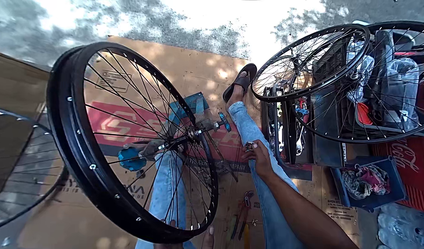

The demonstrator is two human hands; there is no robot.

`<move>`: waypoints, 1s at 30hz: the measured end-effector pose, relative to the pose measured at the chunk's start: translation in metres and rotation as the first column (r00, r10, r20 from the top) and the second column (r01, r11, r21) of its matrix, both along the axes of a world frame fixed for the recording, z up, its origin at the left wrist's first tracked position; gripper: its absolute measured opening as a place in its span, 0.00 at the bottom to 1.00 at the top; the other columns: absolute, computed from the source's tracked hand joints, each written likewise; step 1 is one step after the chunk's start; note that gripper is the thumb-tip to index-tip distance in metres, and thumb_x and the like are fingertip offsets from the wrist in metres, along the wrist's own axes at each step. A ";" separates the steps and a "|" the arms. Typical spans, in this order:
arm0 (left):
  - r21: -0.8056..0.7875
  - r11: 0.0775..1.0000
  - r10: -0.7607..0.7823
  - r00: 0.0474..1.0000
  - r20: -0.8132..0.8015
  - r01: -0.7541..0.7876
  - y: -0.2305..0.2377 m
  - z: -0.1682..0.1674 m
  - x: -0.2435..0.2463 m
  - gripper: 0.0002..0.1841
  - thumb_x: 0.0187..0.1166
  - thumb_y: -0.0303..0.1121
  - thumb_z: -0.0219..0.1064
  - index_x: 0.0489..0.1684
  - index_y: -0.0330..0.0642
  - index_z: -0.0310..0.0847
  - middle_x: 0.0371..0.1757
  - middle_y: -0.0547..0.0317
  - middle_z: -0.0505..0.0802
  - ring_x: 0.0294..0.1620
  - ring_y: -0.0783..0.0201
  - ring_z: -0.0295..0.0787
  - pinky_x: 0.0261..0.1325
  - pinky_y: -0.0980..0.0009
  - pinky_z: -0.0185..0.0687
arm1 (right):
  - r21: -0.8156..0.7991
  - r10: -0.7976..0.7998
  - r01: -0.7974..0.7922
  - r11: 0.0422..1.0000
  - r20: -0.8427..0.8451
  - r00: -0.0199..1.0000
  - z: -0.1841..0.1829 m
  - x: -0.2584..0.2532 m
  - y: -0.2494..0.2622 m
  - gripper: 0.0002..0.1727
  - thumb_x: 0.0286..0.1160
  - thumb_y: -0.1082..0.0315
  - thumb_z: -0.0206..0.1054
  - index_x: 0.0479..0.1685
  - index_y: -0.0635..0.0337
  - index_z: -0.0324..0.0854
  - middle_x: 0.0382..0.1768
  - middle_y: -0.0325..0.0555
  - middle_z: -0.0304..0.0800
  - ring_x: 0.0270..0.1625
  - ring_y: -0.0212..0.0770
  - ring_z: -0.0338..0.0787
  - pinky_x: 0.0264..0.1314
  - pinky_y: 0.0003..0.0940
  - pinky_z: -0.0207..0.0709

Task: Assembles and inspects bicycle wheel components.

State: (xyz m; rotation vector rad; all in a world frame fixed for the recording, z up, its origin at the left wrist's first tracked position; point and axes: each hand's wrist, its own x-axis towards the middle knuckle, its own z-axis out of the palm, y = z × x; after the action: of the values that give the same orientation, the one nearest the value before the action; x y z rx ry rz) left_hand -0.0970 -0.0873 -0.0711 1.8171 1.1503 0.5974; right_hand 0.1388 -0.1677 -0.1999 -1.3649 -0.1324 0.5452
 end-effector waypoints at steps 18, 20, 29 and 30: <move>-0.229 0.973 -0.039 0.979 -0.202 -0.009 -0.007 -0.076 -0.016 0.33 0.71 0.35 0.78 0.73 0.22 0.73 0.71 0.33 0.84 0.74 0.50 0.82 0.77 0.56 0.77 | -0.233 0.408 -0.335 0.913 0.479 0.778 0.030 -0.013 -0.016 0.32 0.67 0.53 0.81 0.69 0.60 0.83 0.60 0.44 0.92 0.61 0.37 0.90 0.66 0.41 0.86; -0.183 0.980 -0.131 0.956 -0.263 0.084 -0.006 -0.082 -0.013 0.23 0.78 0.38 0.71 0.65 0.29 0.83 0.64 0.44 0.91 0.67 0.56 0.88 0.74 0.56 0.79 | -0.254 0.456 -0.381 0.889 0.556 0.695 0.032 -0.009 -0.006 0.26 0.67 0.53 0.81 0.63 0.55 0.89 0.58 0.41 0.93 0.61 0.34 0.90 0.66 0.37 0.86; 0.077 0.995 -0.073 0.996 0.059 0.069 0.009 -0.006 0.001 0.16 0.80 0.33 0.66 0.45 0.22 0.79 0.38 0.63 0.94 0.44 0.80 0.91 0.57 0.79 0.88 | -0.143 0.452 -0.591 0.794 0.788 0.417 0.057 -0.014 0.043 0.23 0.70 0.53 0.79 0.61 0.55 0.89 0.59 0.42 0.94 0.72 0.44 0.85 0.81 0.48 0.73; 0.043 0.998 -0.059 0.991 0.119 0.054 0.011 0.003 0.006 0.12 0.79 0.30 0.67 0.43 0.25 0.79 0.37 0.67 0.94 0.42 0.80 0.92 0.55 0.78 0.89 | -0.125 0.439 -0.607 0.785 0.804 0.402 0.060 -0.017 0.051 0.23 0.72 0.53 0.78 0.61 0.56 0.89 0.58 0.43 0.94 0.72 0.45 0.85 0.82 0.48 0.71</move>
State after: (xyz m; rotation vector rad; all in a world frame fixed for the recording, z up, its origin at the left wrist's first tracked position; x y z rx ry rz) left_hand -0.0911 -0.0763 -0.0681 1.8158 1.0095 0.6914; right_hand 0.1218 -0.1170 -0.1399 -1.2687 -1.4099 0.3643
